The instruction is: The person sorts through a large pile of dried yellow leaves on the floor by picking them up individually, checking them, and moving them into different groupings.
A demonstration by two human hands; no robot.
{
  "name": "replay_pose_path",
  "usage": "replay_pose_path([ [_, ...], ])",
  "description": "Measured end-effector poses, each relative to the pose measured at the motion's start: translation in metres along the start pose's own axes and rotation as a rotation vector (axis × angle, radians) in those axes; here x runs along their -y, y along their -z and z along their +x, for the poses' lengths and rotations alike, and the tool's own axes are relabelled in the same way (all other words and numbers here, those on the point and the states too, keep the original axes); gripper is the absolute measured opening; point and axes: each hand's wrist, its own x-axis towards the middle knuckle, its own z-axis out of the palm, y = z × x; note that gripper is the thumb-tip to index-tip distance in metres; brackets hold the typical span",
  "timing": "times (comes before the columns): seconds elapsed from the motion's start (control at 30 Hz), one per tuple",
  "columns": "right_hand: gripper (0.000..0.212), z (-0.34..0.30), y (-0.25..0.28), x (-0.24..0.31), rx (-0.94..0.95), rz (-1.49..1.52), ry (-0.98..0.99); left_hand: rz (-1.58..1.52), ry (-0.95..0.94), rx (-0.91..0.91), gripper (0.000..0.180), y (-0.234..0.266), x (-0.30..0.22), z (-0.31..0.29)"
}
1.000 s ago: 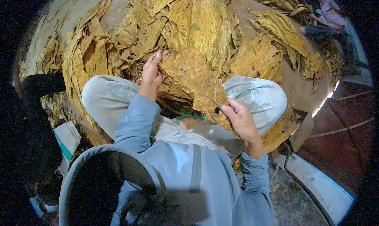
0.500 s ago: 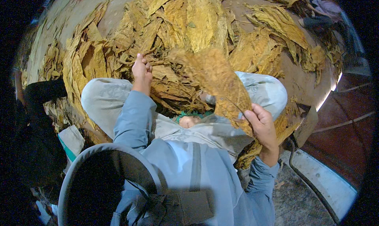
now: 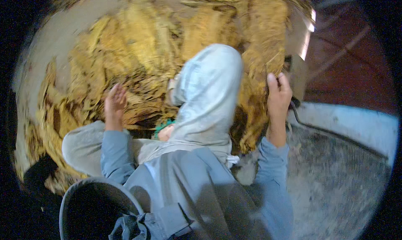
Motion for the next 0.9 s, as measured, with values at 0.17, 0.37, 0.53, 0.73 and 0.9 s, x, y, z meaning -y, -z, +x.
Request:
replay_pose_path([
  [0.17,0.019,-0.013,0.09,-0.079,-0.27,-0.11,-0.123,0.06,0.041,0.067,0.052,0.005,0.017,0.016],
  [0.37,0.031,-0.053,0.096,-0.122,-0.255,0.17,-0.298,0.11,0.066,0.045,0.048,-0.002,0.024,0.011],
  [0.53,0.029,-0.055,0.088,-0.123,-0.233,0.261,-0.305,0.113,0.064,0.051,0.05,0.003,0.025,0.017],
  [0.73,0.03,-0.053,0.091,-0.141,-0.255,0.235,-0.319,0.152,0.091,0.006,0.043,0.002,0.026,0.011],
  [0.9,0.028,-0.055,0.091,-0.139,-0.281,0.182,-0.322,0.122,0.077,0.032,0.045,0.008,0.029,0.012],
])
